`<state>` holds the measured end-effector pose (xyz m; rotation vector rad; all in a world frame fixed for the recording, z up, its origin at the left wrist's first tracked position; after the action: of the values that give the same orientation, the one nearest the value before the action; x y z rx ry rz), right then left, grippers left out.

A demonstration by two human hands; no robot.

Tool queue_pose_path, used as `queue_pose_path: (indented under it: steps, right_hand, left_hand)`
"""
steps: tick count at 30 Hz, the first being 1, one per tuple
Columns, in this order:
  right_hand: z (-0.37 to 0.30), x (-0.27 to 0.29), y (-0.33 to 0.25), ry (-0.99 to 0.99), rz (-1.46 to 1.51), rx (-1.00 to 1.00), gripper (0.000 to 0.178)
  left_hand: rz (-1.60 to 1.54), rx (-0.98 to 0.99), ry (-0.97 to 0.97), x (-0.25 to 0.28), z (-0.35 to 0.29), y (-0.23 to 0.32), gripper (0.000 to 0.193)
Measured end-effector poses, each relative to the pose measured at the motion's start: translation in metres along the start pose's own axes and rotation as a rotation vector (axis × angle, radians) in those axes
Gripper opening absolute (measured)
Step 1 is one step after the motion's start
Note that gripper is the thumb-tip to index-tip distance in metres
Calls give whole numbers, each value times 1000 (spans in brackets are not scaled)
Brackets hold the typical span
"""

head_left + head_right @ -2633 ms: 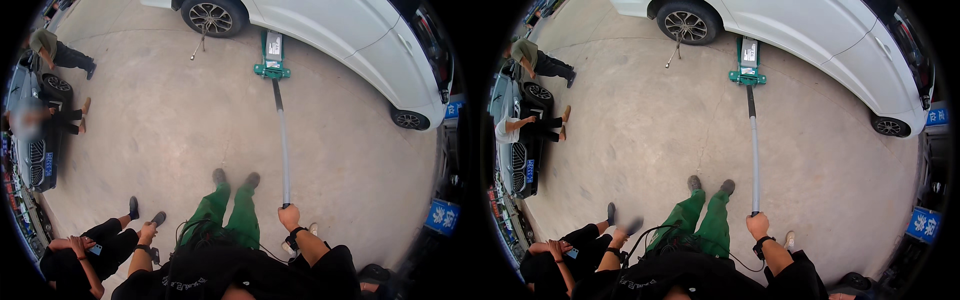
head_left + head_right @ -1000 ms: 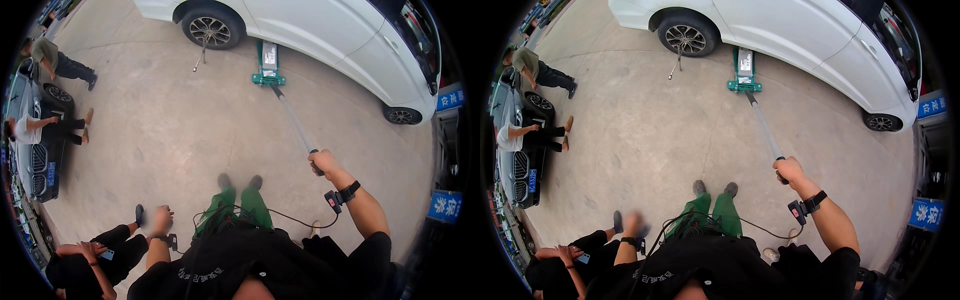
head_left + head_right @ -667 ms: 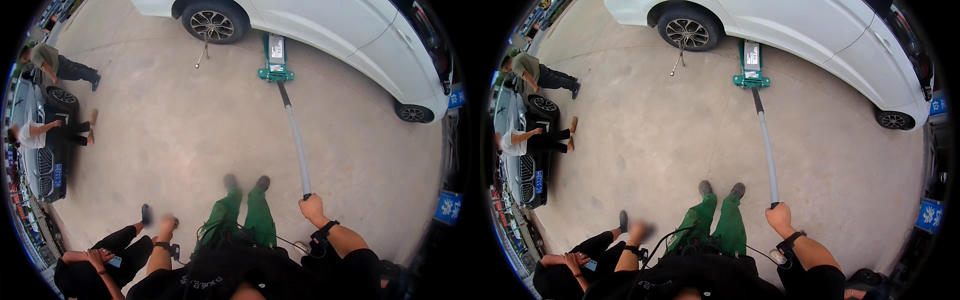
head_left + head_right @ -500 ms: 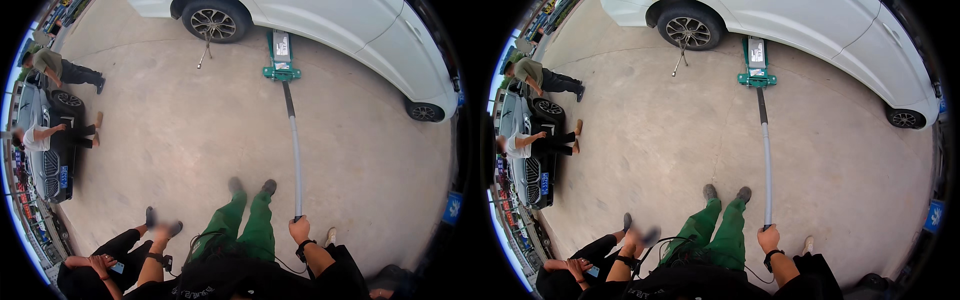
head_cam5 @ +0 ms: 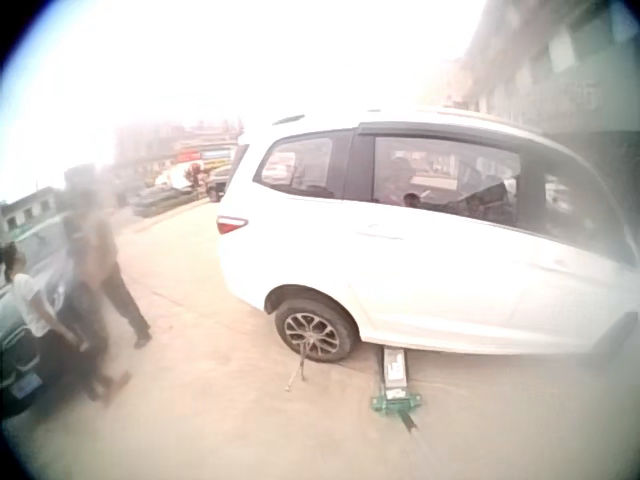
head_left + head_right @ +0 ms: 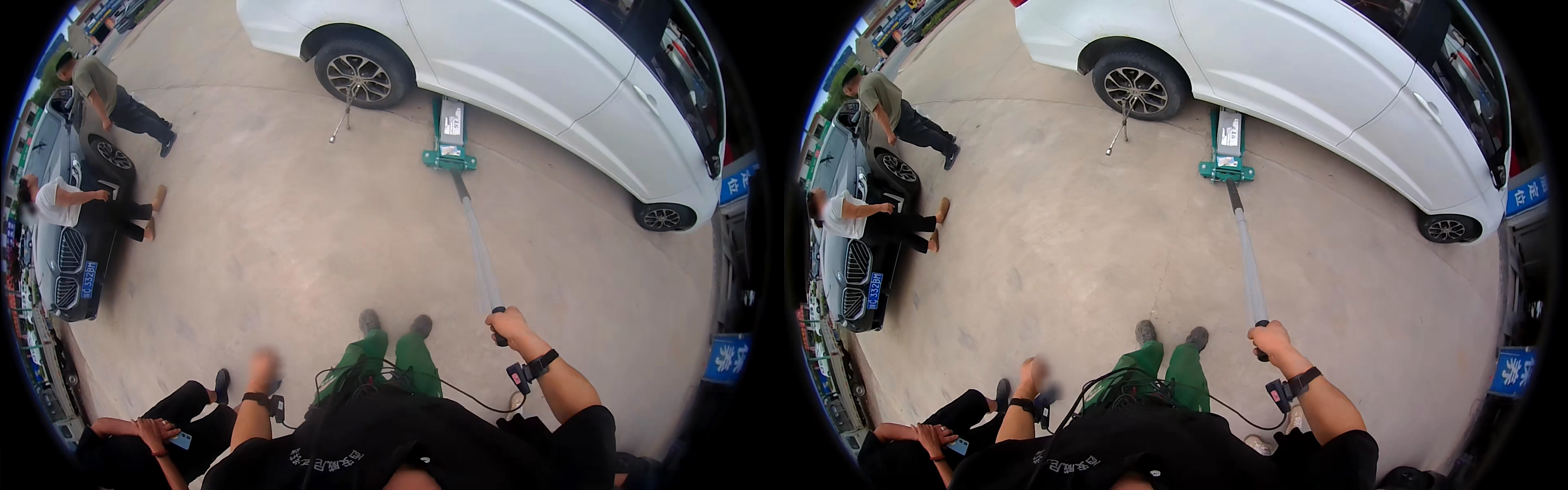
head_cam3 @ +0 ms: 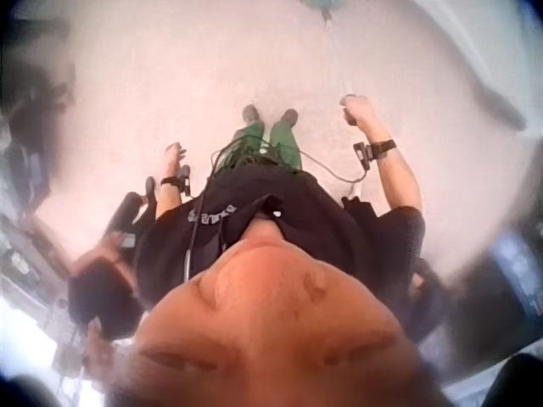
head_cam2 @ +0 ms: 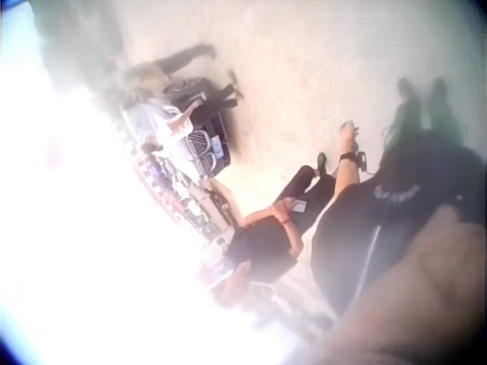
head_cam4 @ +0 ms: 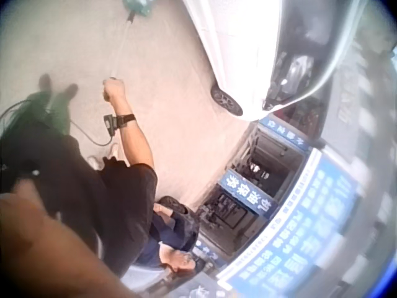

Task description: The person positions a hydraulic floor jack under a white car and pumps the handle to lift the vehicle, then uses a lug wrench to loosen the lug nuts on the rear wheel.

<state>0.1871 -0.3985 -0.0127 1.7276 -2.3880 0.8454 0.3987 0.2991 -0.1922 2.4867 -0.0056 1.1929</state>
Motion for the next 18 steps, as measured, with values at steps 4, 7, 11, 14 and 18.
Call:
queue_pose_path:
  steps: [4,7,11,14,18]
  right_hand:
    - [-31,36,-148,-119,-72,52,17]
    - [-15,33,-116,-78,-146,14,20]
    - [-3,-4,9,46,-364,9,30]
    - [33,-48,108,193,-424,44,32]
    - [64,-104,188,322,-493,130,35]
  left_hand:
    - [-599,316,35,-15,-3,-9,33]
    - [-782,400,63,-24,4,-3,29]
    - [-759,514,30,-17,-4,30,7]
    - [-698,768,-119,18,-9,102,27]
    - [-590,603,0,57,-5,117,36]
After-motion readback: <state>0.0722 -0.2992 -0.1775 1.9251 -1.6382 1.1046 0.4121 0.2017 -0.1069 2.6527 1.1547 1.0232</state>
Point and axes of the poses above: each hand's wrist, its own z-axis towards the middle knuckle, its own x-axis out of the back of the hand, y = z × x, the point moved 8 cm from there along z, towards the middle knuckle, and after that the axes turned 3 degrees about -y, right-handed, at the moved point
